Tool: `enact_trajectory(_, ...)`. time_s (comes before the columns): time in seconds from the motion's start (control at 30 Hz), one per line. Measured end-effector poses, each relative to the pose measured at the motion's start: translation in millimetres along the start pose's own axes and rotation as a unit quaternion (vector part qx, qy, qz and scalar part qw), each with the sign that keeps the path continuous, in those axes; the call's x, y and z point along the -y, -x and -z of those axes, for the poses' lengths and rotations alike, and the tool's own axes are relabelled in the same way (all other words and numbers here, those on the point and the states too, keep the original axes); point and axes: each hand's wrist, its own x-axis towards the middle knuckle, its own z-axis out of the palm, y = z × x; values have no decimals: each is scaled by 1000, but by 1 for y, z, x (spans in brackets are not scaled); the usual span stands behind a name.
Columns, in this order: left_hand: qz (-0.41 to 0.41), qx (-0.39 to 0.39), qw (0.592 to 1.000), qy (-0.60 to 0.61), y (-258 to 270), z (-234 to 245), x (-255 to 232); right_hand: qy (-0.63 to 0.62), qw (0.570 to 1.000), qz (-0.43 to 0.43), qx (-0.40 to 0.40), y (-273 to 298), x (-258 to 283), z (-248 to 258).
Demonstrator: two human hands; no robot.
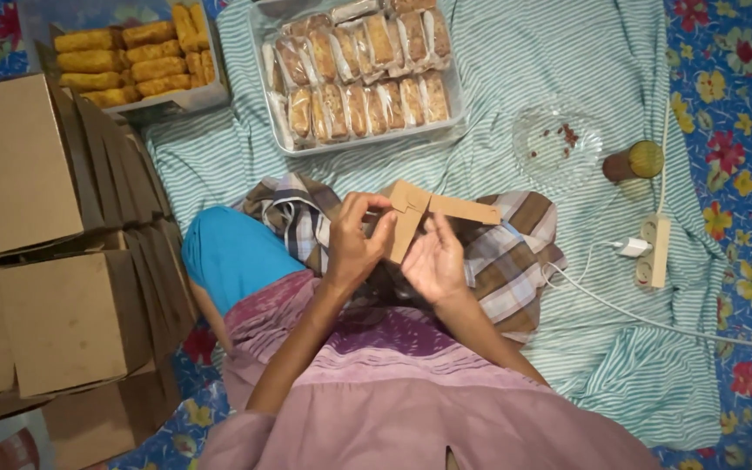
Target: Folding small cardboard boxes and placing individually wrapped food items inside them.
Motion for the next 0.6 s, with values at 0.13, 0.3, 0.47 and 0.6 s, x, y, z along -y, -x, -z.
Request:
enact_trajectory(0.13, -5, 3, 1000, -7, -1, 1, -1, 47, 999, 26, -2, -18, 5, 33)
enact_trajectory(0.3, -127, -23, 981, -142, -8, 1, -16, 219, 961, 166, -25, -13, 2, 18)
enact_trajectory(0.47, -176, -31, 967, -184, -10, -2, -31, 275, 932, 217, -91, -12, -12, 23)
enact_trajectory(0.6, -216, -46, 954, -204, -9, -8, -35, 283, 932, 180, -138, 9, -10, -17)
